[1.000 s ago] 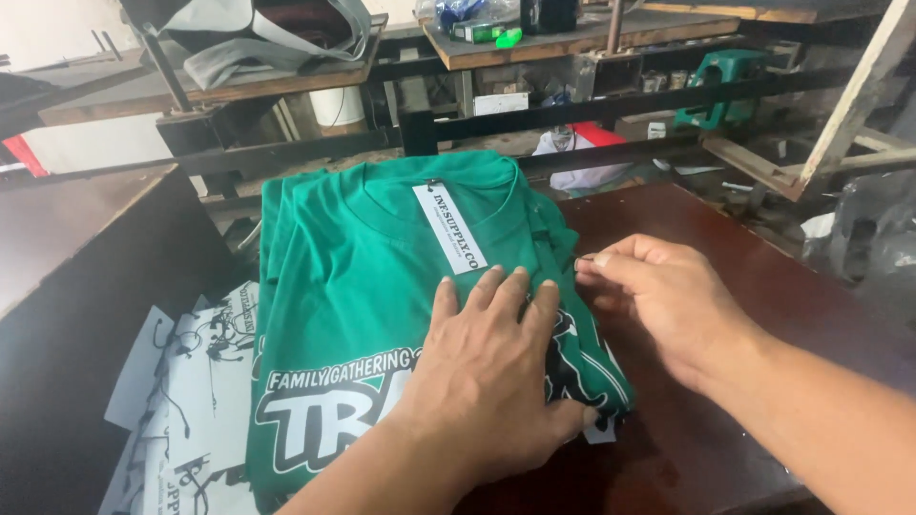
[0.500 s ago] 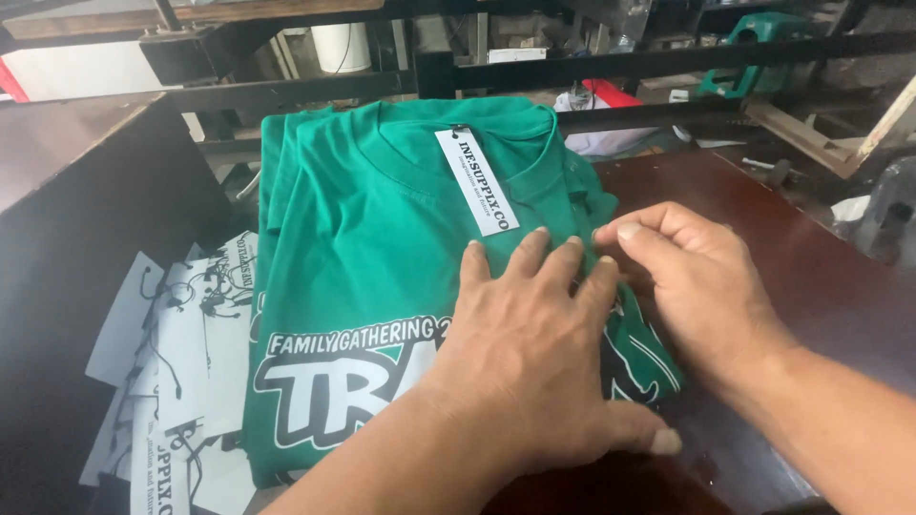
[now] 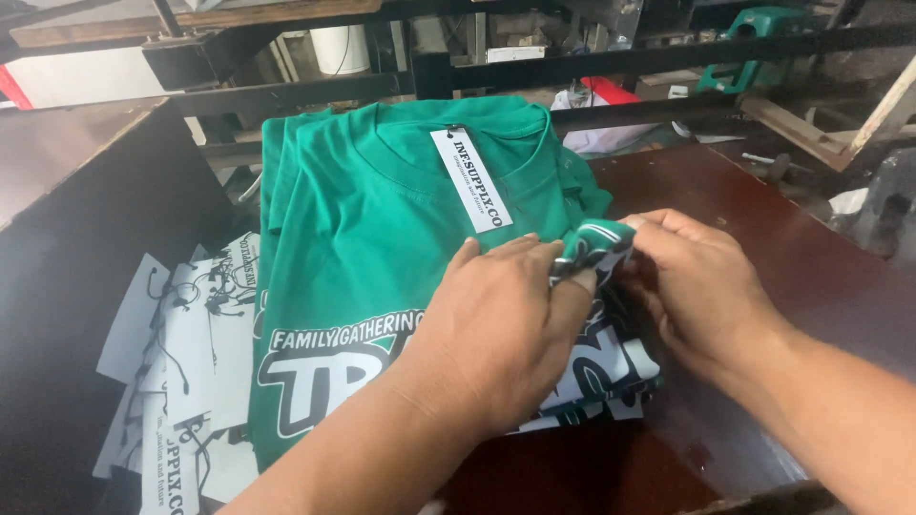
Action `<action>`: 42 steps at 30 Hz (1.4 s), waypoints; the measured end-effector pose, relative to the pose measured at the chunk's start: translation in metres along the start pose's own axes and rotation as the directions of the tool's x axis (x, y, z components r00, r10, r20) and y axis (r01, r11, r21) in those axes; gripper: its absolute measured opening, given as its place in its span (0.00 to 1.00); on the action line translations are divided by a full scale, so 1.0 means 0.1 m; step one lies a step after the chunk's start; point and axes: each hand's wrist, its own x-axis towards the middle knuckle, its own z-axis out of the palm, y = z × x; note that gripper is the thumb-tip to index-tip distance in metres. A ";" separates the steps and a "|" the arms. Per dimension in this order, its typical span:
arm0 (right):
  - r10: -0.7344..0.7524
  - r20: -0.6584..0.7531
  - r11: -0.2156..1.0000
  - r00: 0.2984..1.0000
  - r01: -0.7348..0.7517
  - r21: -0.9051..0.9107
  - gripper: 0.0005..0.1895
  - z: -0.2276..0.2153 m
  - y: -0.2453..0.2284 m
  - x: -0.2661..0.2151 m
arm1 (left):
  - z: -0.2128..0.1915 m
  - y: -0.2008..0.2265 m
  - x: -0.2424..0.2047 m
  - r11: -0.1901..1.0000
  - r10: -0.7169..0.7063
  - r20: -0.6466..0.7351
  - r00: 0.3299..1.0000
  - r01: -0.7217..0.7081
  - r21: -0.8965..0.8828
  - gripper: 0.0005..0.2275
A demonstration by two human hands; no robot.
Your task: The person attaches white tags to the necks of green t-shirts using a small black plastic fastener. They thread the tag string through the fastener and secure it to the shirt collar, repeating the process for multiple shirts.
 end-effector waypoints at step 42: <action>-0.008 0.488 0.948 0.873 0.162 -0.275 0.15 -0.65 -0.56 1.70 | 0.61 0.66 1.08 0.783 -0.343 0.014 0.939 0.294 -0.548 0.14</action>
